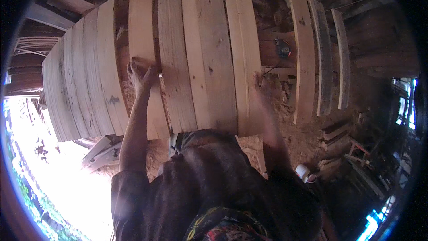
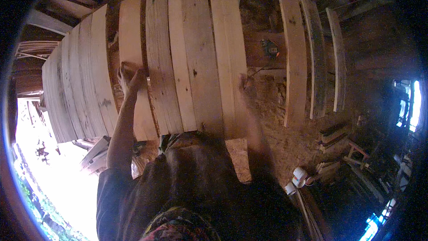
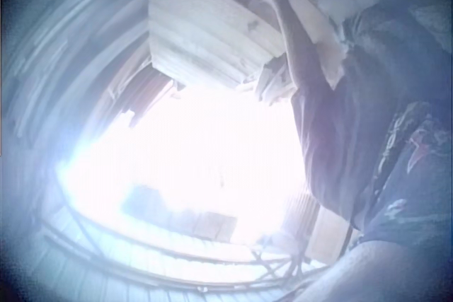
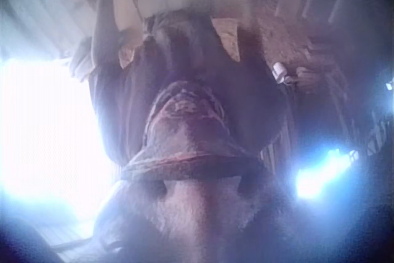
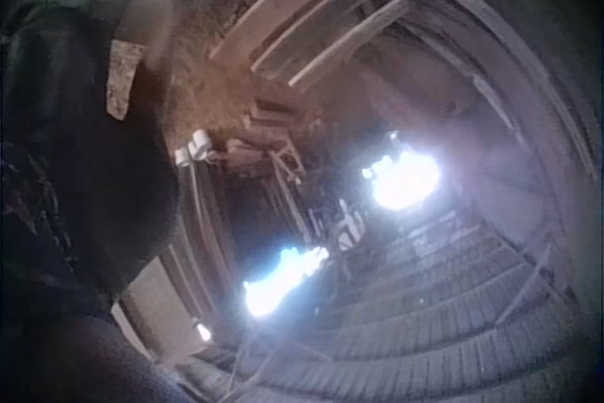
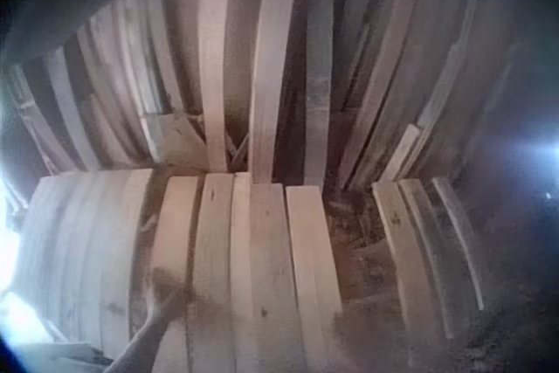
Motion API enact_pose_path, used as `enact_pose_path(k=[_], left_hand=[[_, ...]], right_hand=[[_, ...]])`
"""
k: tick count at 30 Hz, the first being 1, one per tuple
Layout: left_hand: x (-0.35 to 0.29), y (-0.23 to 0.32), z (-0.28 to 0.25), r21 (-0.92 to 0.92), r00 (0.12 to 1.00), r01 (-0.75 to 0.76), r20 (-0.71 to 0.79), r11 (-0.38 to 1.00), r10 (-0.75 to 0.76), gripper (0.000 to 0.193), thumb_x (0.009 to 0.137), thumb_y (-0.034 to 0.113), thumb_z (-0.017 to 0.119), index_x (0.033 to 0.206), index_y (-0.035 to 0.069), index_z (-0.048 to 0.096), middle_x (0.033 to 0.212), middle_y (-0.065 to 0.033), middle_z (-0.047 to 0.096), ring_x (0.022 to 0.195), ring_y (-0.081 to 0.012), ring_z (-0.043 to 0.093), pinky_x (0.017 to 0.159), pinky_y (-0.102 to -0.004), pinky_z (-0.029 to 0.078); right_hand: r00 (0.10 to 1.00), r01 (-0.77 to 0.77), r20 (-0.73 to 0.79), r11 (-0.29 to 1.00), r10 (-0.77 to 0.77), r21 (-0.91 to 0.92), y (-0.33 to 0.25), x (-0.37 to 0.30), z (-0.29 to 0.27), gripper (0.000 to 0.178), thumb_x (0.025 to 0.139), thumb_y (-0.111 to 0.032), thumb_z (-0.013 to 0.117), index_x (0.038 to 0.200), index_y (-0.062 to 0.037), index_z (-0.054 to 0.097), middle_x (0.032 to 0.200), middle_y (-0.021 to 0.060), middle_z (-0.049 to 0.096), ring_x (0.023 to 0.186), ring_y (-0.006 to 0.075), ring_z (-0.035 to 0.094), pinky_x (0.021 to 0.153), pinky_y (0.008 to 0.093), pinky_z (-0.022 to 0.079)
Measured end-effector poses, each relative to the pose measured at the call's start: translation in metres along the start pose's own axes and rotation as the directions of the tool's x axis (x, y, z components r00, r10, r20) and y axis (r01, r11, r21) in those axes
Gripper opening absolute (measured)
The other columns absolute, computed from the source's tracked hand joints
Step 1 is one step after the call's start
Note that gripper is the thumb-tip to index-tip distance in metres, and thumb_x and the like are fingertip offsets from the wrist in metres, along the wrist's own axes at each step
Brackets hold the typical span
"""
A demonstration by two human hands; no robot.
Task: The person repeatedly picks up wooden planks from a pile, inspects them by turning them over, and places them into a growing stack. The person handles the planks one at a time and occasionally uses a tape measure to check dimensions.
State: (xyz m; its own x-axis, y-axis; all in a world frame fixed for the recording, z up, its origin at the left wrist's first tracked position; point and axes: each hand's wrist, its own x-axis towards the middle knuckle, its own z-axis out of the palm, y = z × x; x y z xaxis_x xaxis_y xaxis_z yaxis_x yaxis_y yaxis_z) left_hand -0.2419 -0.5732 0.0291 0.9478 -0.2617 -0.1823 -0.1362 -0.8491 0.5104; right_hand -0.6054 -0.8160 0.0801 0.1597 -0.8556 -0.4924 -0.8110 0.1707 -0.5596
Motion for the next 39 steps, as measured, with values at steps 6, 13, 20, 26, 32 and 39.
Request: enact_pose_path(k=[6, 13, 20, 26, 32, 39], left_hand=[[-0.026, 0.021, 0.016, -0.025, 0.997, -0.071, -0.005, 0.997, 0.071, 0.096, 0.08, 0.054, 0.075, 0.158, 0.022, 0.029, 0.164, -0.018, 0.02, 0.15, -0.0413, 0.02, 0.117, -0.0626, 0.018], [-0.059, 0.054, 0.042, -0.042, 0.985, -0.161, 0.061, 0.986, 0.163, 0.1, 0.081, 0.06, 0.073, 0.159, 0.022, 0.024, 0.165, -0.0219, 0.013, 0.151, -0.0437, 0.015, 0.117, -0.0633, 0.017], [-0.106, 0.103, 0.084, -0.264, 0.96, -0.211, 0.123, 0.941, 0.25, 0.104, 0.08, 0.064, 0.073, 0.16, 0.021, 0.023, 0.165, -0.0257, 0.003, 0.152, -0.0464, 0.004, 0.116, -0.068, 0.013], [-0.104, 0.095, 0.099, -0.505, 0.942, -0.234, 0.095, 0.831, 0.323, 0.098, 0.083, 0.052, 0.076, 0.159, 0.015, 0.028, 0.166, -0.0226, 0.009, 0.153, -0.0415, 0.013, 0.117, -0.064, 0.017], [-0.14, 0.063, 0.053, -0.63, 0.93, -0.246, 0.061, 0.737, 0.362, 0.088, 0.085, 0.028, 0.081, 0.154, 0.005, 0.034, 0.159, -0.0235, 0.032, 0.149, -0.0354, 0.03, 0.121, -0.0413, 0.027], [-0.194, 0.069, -0.054, -0.854, 0.813, 0.459, 0.515, 0.245, 0.273, 0.075, 0.098, 0.027, 0.068, 0.156, -0.001, 0.029, 0.155, -0.0188, 0.04, 0.143, -0.0266, 0.038, 0.118, -0.0417, 0.03]], right_hand=[[0.996, 0.094, -0.043, 0.936, -0.084, 0.341, 0.066, 0.052, 0.007, 0.074, 0.102, -0.057, 0.049, 0.149, 0.0, 0.043, 0.137, 0.0174, 0.059, 0.121, 0.0291, 0.058, 0.103, 0.0411, 0.044], [0.11, -0.767, 0.509, 0.253, -0.853, 0.589, 0.045, 0.071, -0.007, 0.047, 0.105, -0.037, 0.051, 0.131, 0.0016, 0.051, 0.095, 0.0062, 0.063, 0.084, 0.0194, 0.066, 0.075, 0.0336, 0.055], [-0.248, -0.882, 0.131, 0.28, -0.96, 0.38, -0.045, 0.038, 0.022, 0.051, 0.105, -0.037, 0.048, 0.141, -0.0009, 0.043, 0.096, 0.0021, 0.058, 0.09, 0.0199, 0.062, 0.08, 0.0372, 0.052], [-0.317, -0.843, 0.234, 0.386, -0.919, 0.374, -0.085, 0.017, 0.02, 0.053, 0.104, -0.039, 0.05, 0.138, 0.0001, 0.045, 0.09, 0.0015, 0.055, 0.081, 0.0188, 0.059, 0.074, 0.0372, 0.051], [-0.46, -0.794, 0.263, 0.525, -0.848, 0.305, -0.123, 0.012, 0.041, 0.063, 0.101, -0.044, 0.053, 0.144, 0.0001, 0.041, 0.095, 0.0039, 0.057, 0.088, 0.0186, 0.06, 0.079, 0.0368, 0.05], [-0.198, -0.81, 0.451, 0.404, -0.87, 0.424, -0.115, 0.04, 0.101, 0.059, 0.106, -0.043, 0.044, 0.137, 0.0071, 0.05, 0.112, 0.0152, 0.064, 0.1, 0.0289, 0.064, 0.084, 0.0433, 0.054]])
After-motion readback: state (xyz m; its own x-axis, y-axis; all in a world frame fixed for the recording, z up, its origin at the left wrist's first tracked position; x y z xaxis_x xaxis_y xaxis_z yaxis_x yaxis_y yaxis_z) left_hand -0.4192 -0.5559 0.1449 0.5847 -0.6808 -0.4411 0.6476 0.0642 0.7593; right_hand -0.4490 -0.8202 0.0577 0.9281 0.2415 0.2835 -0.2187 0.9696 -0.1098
